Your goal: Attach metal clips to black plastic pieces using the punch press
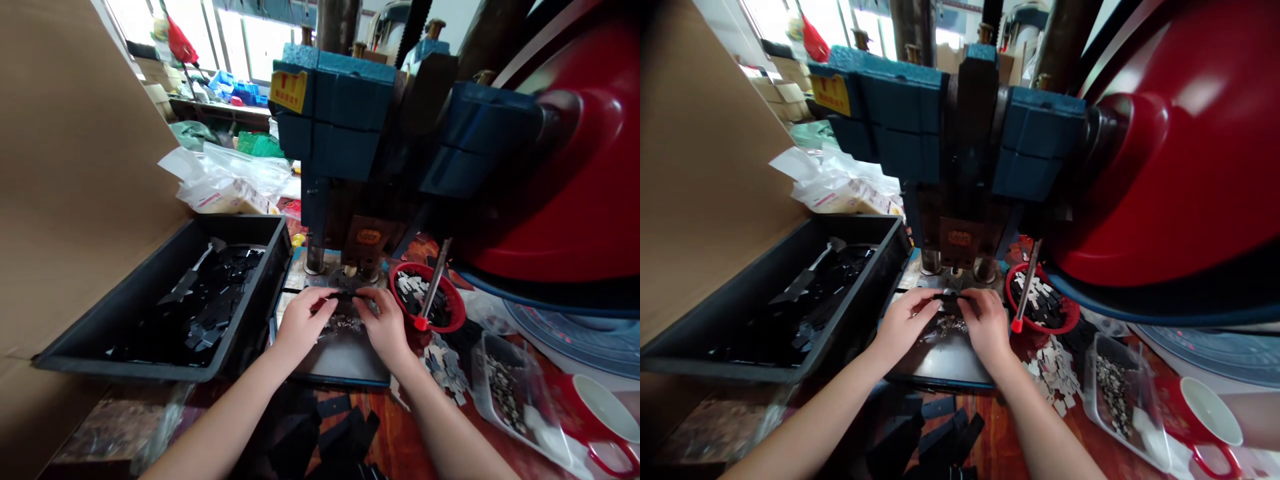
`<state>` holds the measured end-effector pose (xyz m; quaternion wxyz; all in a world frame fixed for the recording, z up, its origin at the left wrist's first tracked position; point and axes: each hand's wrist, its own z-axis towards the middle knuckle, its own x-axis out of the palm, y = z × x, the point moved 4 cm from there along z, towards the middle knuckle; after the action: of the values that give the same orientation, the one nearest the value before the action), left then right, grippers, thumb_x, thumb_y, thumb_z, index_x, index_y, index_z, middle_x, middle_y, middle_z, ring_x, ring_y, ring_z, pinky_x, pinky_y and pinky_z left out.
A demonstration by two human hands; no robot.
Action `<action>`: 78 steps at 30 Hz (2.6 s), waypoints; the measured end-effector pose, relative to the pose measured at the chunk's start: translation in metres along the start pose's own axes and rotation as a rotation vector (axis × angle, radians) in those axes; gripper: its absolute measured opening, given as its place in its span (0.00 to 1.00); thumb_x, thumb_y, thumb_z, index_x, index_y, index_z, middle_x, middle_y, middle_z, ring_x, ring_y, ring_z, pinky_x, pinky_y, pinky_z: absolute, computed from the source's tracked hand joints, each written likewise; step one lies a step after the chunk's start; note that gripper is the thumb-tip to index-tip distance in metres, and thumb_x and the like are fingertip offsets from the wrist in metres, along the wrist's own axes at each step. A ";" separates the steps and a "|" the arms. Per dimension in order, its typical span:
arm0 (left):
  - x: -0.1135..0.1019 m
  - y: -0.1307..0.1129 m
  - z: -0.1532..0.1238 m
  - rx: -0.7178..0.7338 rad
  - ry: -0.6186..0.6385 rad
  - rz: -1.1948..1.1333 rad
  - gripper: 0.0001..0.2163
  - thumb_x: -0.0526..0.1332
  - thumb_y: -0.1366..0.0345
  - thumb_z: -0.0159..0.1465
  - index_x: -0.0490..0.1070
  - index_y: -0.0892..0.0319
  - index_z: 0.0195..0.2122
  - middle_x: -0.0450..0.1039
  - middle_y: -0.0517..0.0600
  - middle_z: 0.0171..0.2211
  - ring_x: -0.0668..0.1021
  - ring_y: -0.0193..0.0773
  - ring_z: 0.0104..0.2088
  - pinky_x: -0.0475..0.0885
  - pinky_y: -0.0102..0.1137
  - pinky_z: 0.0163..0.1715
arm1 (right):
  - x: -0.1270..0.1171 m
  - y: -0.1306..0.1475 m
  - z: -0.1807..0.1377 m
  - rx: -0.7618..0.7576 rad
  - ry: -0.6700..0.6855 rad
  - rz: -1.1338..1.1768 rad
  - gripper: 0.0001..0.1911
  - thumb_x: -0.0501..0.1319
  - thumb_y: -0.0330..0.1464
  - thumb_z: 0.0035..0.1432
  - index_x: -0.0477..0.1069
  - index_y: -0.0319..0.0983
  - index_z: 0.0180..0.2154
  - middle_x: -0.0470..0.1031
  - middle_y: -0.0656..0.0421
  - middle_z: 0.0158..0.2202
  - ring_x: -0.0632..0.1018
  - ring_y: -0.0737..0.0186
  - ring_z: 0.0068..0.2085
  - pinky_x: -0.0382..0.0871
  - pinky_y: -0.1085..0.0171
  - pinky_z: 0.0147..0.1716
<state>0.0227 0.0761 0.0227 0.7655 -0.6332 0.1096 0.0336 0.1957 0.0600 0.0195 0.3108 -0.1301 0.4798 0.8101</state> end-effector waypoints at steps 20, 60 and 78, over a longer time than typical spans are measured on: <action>0.006 0.006 0.011 -0.249 -0.069 -0.146 0.12 0.57 0.61 0.59 0.75 0.59 0.40 0.77 0.49 0.32 0.77 0.37 0.30 0.72 0.30 0.31 | 0.006 -0.005 0.003 0.193 0.104 0.133 0.11 0.58 0.37 0.56 0.75 0.42 0.39 0.76 0.57 0.35 0.74 0.59 0.35 0.68 0.61 0.36; -0.012 0.015 -0.024 0.234 0.132 0.871 0.09 0.56 0.62 0.64 0.74 0.55 0.42 0.72 0.50 0.36 0.73 0.44 0.39 0.68 0.39 0.40 | -0.006 -0.008 -0.050 -0.030 0.250 -0.129 0.09 0.53 0.33 0.62 0.73 0.41 0.38 0.74 0.56 0.36 0.72 0.58 0.39 0.66 0.59 0.41; -0.006 0.024 -0.042 0.344 0.232 0.866 0.10 0.57 0.67 0.64 0.72 0.55 0.45 0.70 0.51 0.42 0.72 0.43 0.43 0.69 0.39 0.45 | 0.001 0.001 -0.075 -0.194 0.386 -0.555 0.16 0.55 0.39 0.62 0.70 0.45 0.50 0.71 0.53 0.42 0.69 0.53 0.42 0.63 0.54 0.41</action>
<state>0.0075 0.0397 -0.0062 0.7575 -0.3932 0.4517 0.2600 0.1874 -0.0045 -0.0181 0.4088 -0.4352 0.3970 0.6971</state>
